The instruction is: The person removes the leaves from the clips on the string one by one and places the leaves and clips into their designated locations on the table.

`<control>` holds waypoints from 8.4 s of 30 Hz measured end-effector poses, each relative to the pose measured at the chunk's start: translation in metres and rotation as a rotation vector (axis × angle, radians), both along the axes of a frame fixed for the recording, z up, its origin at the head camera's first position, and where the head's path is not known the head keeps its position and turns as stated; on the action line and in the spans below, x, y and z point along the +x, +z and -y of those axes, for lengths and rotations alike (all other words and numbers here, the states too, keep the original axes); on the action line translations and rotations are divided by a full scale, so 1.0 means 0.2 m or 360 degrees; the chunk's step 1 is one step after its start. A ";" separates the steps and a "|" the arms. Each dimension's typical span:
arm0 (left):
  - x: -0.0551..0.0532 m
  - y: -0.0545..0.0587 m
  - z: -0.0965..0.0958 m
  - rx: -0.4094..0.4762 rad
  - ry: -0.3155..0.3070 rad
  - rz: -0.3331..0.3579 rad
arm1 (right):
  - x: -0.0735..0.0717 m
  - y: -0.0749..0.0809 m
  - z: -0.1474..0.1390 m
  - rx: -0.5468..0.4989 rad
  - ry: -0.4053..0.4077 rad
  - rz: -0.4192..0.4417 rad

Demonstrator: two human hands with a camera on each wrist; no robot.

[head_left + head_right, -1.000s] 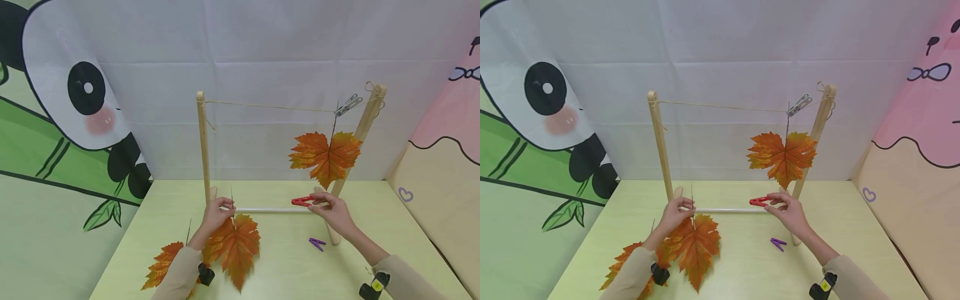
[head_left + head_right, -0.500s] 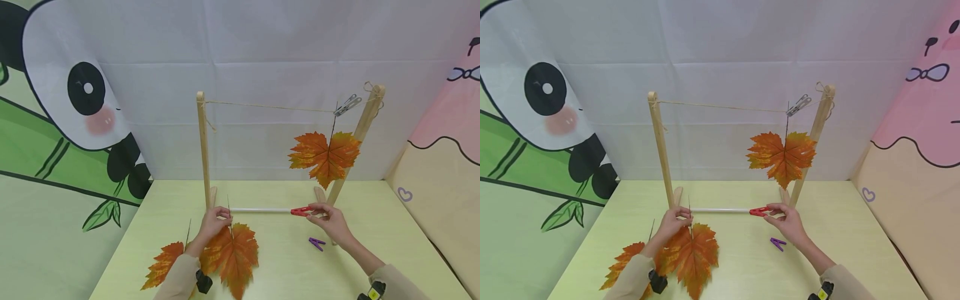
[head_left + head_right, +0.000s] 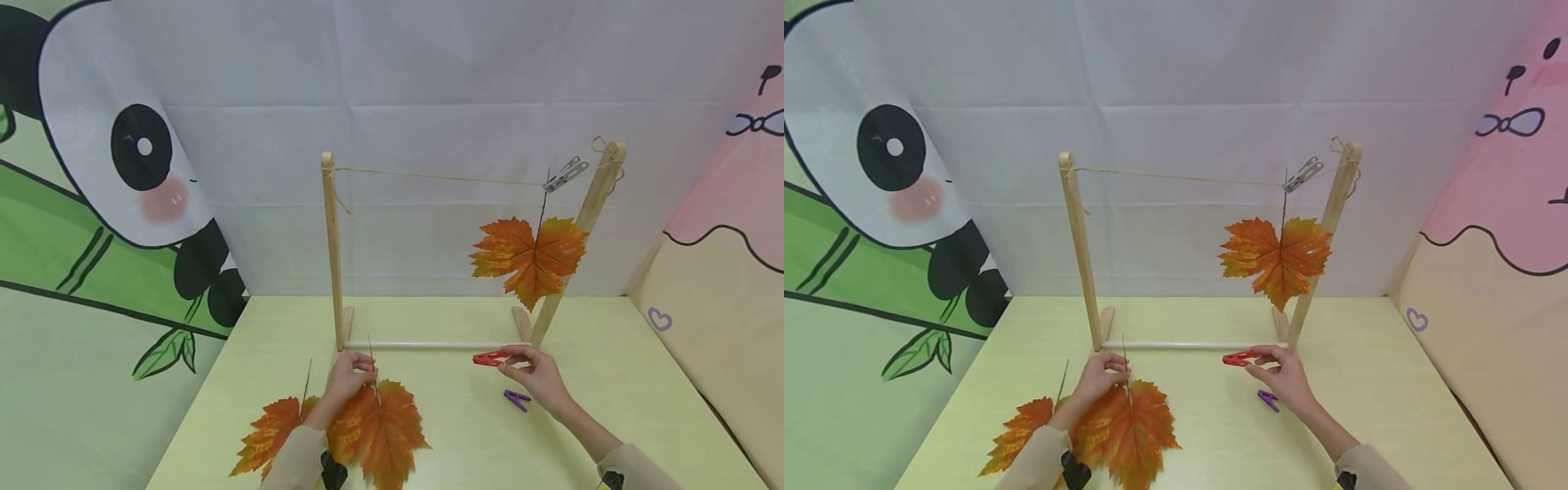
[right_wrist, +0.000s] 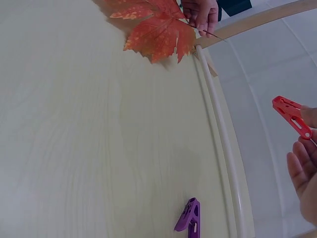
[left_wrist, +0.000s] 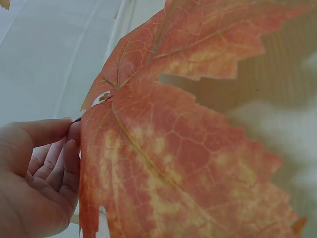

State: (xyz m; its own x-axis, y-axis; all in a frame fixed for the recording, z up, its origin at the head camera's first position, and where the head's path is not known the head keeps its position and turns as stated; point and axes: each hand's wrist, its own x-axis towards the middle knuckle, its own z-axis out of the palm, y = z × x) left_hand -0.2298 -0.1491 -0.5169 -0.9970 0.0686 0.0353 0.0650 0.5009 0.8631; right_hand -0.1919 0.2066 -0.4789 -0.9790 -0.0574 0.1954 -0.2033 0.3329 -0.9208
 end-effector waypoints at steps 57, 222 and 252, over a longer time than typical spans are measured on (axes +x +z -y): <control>0.00 -0.23 0.08 0.0101 -0.0124 0.0120 | 0.01 -0.23 -0.04 -0.0022 -0.0166 0.0191; -0.31 1.24 -1.21 0.0133 -0.0417 -0.0693 | -0.32 1.47 -0.13 0.0669 -0.0127 -0.1028; -0.31 1.19 -1.29 0.0525 -0.0353 -0.0720 | -0.38 1.50 -0.26 0.0563 -0.0307 -0.0792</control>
State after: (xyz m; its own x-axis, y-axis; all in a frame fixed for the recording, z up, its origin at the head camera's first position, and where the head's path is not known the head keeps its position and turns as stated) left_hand -0.2926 0.1083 -0.2784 -0.8412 0.1868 0.5075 0.5344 0.1438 0.8329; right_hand -0.2676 0.2590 -0.1792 -0.7751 -0.0333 0.6310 -0.4842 0.6728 -0.5594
